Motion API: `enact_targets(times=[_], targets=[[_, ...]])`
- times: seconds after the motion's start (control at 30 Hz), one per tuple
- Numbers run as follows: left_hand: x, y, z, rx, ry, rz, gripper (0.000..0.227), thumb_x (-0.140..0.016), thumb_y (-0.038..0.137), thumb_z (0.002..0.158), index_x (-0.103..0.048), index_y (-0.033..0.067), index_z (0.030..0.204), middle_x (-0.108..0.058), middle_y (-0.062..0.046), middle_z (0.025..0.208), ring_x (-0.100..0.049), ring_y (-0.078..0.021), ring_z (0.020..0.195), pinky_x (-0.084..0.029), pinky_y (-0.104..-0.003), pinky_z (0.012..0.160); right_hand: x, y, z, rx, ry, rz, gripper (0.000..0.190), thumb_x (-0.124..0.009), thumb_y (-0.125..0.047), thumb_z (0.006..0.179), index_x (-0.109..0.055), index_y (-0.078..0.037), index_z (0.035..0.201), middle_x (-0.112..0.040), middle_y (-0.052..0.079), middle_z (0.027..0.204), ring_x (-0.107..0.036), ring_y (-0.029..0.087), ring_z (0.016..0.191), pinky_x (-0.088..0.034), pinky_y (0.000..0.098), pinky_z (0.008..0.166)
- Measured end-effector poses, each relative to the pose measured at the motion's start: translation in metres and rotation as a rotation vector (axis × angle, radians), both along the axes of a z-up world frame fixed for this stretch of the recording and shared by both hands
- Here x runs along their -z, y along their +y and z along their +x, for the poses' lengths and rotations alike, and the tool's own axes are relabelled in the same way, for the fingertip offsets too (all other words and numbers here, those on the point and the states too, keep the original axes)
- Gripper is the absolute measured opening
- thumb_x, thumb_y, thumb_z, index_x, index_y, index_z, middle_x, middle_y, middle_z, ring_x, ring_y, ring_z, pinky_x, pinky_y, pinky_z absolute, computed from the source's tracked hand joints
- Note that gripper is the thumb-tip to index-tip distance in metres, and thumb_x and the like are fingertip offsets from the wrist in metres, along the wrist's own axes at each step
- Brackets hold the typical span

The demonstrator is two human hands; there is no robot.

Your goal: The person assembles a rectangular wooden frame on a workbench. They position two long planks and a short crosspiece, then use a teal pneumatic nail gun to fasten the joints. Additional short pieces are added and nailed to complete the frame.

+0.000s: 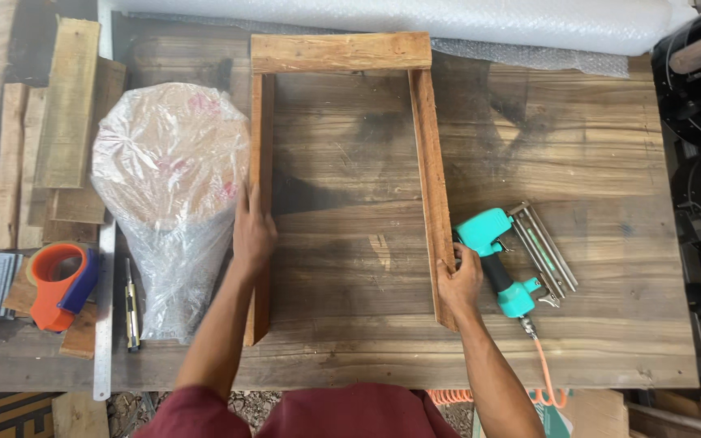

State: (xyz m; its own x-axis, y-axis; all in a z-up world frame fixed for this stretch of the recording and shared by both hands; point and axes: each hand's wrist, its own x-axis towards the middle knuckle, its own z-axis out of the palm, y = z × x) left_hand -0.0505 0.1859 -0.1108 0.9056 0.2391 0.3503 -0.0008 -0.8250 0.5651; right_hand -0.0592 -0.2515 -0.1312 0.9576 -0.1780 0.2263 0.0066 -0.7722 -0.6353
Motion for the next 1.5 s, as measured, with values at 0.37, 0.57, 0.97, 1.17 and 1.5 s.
enact_targets(times=[0.37,0.57,0.97,1.17,1.5], targets=[[0.034,0.001,-0.026,-0.106,0.311,-0.131,0.070,-0.050,-0.004,0.086,-0.037,0.0091,0.154,-0.047,-0.025,0.144,-0.058,-0.0525,0.122,-0.054,-0.058,0.098,0.001,0.009,0.024,-0.005,-0.076,0.029,0.049,-0.084,-0.011,0.072,-0.071,-0.008,0.120,-0.065,0.017,0.102,-0.068,0.040,0.097,-0.059,0.0437,0.078],[0.038,-0.002,-0.011,-0.102,0.276,0.043,0.063,-0.052,-0.005,0.088,-0.042,0.0081,0.148,-0.043,-0.027,0.145,-0.055,-0.0484,0.128,-0.054,-0.051,0.099,-0.003,0.016,0.037,-0.029,-0.059,-0.011,0.053,-0.080,-0.009,0.075,-0.066,-0.007,0.127,-0.061,0.016,0.108,-0.066,0.041,0.102,-0.059,0.0486,0.084],[0.015,-0.044,-0.101,-0.189,0.424,0.310,0.083,-0.076,0.027,0.081,-0.042,0.0093,0.155,-0.026,-0.027,0.165,-0.027,-0.0485,0.151,-0.036,-0.059,0.115,-0.017,0.037,0.018,-0.243,-0.176,-0.554,0.068,-0.080,-0.021,0.073,-0.062,-0.011,0.138,-0.049,0.016,0.145,-0.050,0.040,0.133,-0.052,0.0585,0.093],[0.009,-0.084,-0.151,-0.329,0.434,0.215,0.085,-0.080,0.030,0.078,-0.044,0.0091,0.152,-0.026,-0.027,0.164,-0.027,-0.0487,0.151,-0.034,-0.061,0.116,-0.036,0.057,-0.002,-0.397,-0.120,-0.596,0.064,-0.083,-0.030,0.072,-0.069,-0.012,0.132,-0.046,0.020,0.154,-0.044,0.046,0.142,-0.043,0.0630,0.106],[0.013,-0.057,-0.162,-0.457,0.289,0.002,0.079,-0.075,0.038,0.084,-0.045,0.0100,0.152,-0.035,-0.023,0.159,-0.031,-0.0478,0.149,-0.039,-0.064,0.112,-0.015,0.173,-0.041,-0.840,-0.042,-0.265,0.066,-0.081,-0.036,0.075,-0.066,-0.009,0.133,-0.052,0.024,0.143,-0.051,0.049,0.134,-0.044,0.0612,0.106]])
